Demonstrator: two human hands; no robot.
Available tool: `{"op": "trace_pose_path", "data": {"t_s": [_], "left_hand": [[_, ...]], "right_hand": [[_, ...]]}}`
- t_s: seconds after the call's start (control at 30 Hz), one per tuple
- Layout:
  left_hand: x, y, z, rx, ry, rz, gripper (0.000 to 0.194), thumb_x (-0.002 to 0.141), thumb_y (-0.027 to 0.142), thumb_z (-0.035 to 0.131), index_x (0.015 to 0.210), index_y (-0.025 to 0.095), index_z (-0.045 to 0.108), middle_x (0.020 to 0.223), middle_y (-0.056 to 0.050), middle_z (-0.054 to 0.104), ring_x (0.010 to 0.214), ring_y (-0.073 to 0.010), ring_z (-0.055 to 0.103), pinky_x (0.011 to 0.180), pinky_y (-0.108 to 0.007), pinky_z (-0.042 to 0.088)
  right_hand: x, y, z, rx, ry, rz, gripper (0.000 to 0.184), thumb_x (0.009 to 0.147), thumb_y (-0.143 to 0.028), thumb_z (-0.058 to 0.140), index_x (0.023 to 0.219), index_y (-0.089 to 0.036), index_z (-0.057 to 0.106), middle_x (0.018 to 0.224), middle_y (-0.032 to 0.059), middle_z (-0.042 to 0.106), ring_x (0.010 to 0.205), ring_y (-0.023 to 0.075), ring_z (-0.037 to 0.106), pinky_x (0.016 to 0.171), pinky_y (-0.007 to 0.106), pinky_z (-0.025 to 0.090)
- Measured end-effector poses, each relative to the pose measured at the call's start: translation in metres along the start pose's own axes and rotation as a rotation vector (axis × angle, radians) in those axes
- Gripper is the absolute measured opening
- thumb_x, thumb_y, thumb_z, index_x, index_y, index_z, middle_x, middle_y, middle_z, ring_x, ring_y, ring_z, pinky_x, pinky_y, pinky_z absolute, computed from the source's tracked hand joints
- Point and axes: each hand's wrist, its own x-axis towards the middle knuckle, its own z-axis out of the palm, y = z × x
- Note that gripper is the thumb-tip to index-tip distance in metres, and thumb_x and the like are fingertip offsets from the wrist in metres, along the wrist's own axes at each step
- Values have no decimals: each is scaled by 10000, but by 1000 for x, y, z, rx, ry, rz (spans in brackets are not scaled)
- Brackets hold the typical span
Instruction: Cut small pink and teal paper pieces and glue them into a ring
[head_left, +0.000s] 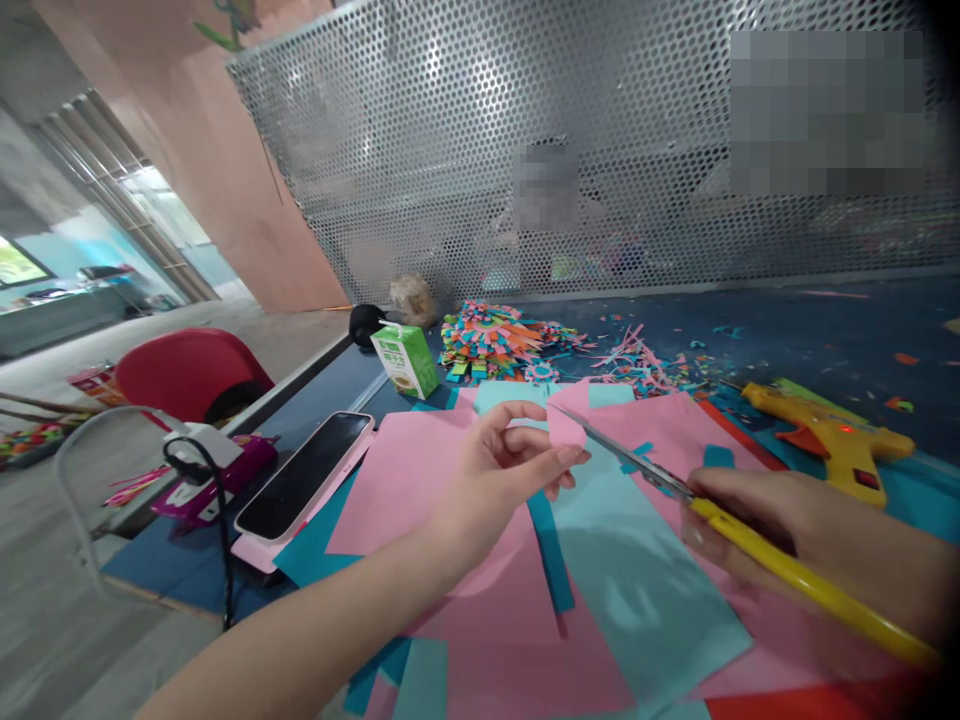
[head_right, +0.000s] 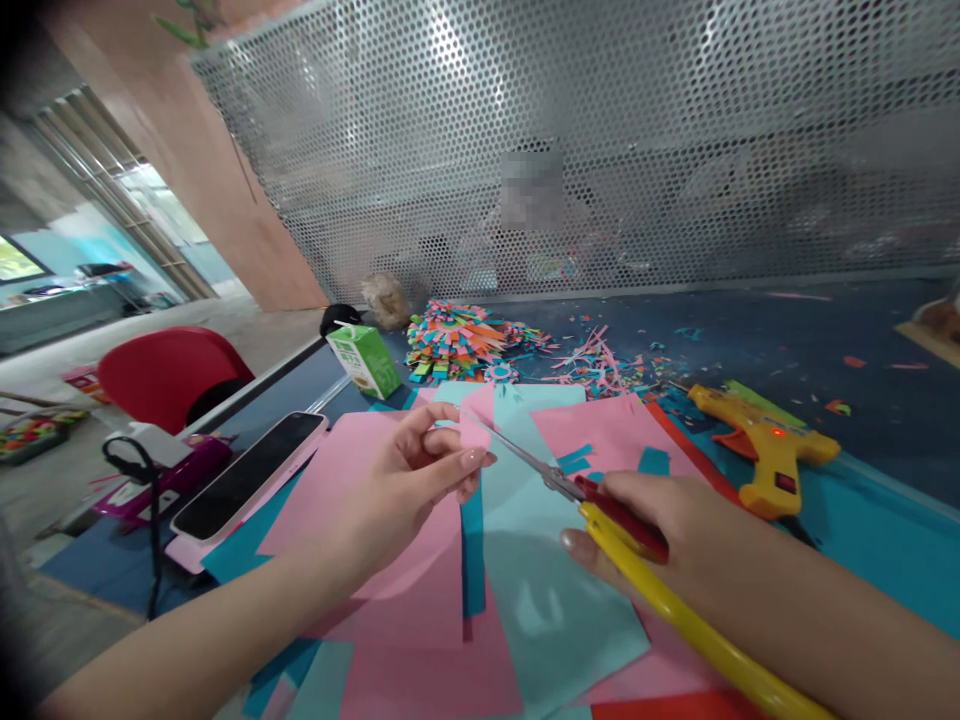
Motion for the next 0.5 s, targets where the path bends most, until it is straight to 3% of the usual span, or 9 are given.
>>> {"op": "trace_pose_path", "data": {"t_s": [0.17,0.37,0.5], "left_hand": [[1,-2,-1,4,3,8,391,661,251,836,889,179,527,573,63,656,563,-76,596,525,-178,428],[4,-1,-5,49,5,23,363,683,218,818,890,183,521,601,58,682,524,-60,571,530,-177,420],[5,2,-6,69,47,41,364,673,222,823,878,184,525,589,55,673,520,-68,556,532,-190,412]], "right_hand": [[4,2,0,-5,-20,15,460,674,-712,569,616,-261,500,450,-38,363,443,157,402,420,270,337],[12,-16,-13,3,-265,104,496,582,-760,391,554,-270,465,536,30,516,512,185,473,480,310,364],[11,-18,-17,-17,-224,91,487,591,-745,376,517,-275,480,498,25,519,452,165,452,432,300,345]]}}
